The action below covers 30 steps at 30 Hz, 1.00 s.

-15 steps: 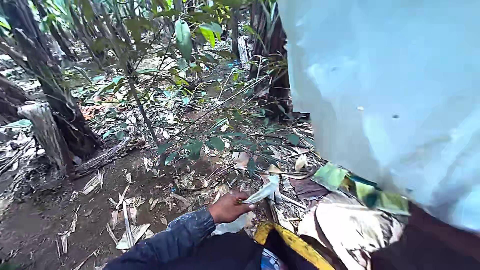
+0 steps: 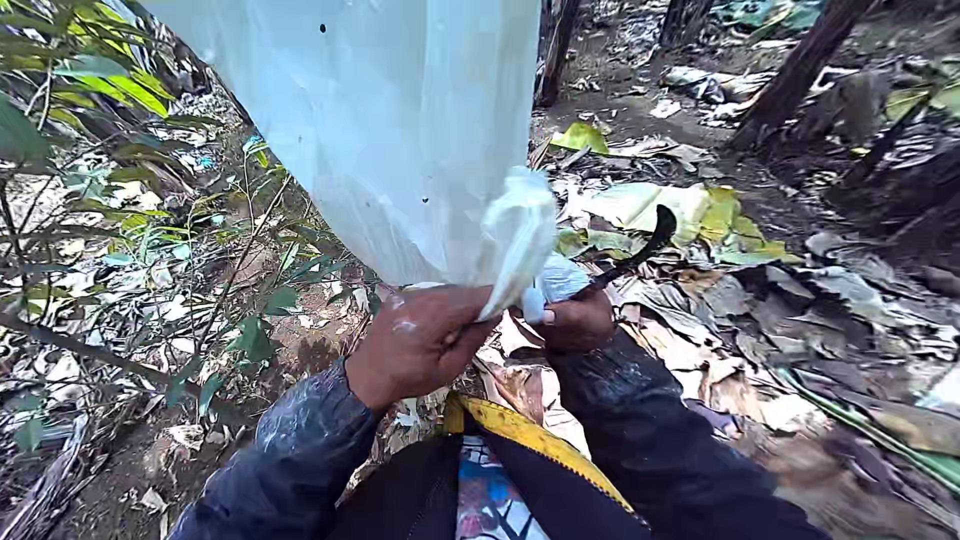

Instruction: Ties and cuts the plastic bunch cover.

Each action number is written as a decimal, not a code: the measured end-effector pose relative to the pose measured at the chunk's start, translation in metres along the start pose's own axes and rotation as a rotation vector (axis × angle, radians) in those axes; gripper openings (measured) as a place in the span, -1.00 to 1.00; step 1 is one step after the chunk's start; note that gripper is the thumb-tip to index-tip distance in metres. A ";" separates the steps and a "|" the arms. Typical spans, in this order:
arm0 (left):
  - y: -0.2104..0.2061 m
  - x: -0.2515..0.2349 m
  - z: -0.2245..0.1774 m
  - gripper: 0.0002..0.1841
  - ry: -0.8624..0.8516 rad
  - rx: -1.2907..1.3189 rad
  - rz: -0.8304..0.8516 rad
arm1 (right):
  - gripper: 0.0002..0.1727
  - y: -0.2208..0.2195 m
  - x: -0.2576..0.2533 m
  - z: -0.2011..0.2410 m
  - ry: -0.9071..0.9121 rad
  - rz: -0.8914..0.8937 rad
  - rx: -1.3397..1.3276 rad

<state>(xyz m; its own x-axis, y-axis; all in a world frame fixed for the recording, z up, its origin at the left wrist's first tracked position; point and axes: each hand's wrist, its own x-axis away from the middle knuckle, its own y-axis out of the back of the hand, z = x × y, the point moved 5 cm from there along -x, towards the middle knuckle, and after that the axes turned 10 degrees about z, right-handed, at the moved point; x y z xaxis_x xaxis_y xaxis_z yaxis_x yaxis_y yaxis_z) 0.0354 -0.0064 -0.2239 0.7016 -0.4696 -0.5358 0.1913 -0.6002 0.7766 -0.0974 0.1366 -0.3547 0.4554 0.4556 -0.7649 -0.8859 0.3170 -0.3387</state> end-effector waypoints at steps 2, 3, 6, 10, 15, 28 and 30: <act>-0.016 -0.032 0.002 -0.73 -0.011 -0.155 0.169 | -0.62 -0.005 -0.006 0.004 0.042 -0.003 0.007; -0.021 -0.042 0.008 -0.70 0.025 -0.226 0.230 | -0.61 -0.007 -0.010 0.007 0.055 -0.015 -0.018; -0.021 -0.056 0.022 -0.68 0.181 -0.345 0.269 | -0.61 -0.002 -0.022 0.012 0.070 -0.035 -0.098; -0.020 -0.063 0.037 -0.69 0.365 -0.433 0.323 | -0.65 0.010 -0.036 0.014 0.063 -0.072 -0.129; -0.012 -0.070 0.053 -0.79 0.369 -0.323 0.400 | -0.58 0.010 -0.063 0.015 0.091 0.007 -0.025; -0.010 -0.052 0.106 -0.51 0.780 0.047 0.190 | -0.79 -0.001 -0.041 -0.082 -0.343 -0.303 -0.968; -0.021 -0.052 0.111 -0.50 0.817 -0.099 0.357 | -0.68 0.006 -0.048 -0.082 -0.362 -0.228 -0.963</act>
<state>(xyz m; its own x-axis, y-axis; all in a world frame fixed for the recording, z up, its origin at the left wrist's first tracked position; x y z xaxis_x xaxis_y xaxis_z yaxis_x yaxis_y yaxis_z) -0.0816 -0.0410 -0.2491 0.9931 0.0121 0.1170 -0.1005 -0.4302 0.8971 -0.1314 0.0481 -0.3650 0.4780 0.7402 -0.4728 -0.3993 -0.2963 -0.8676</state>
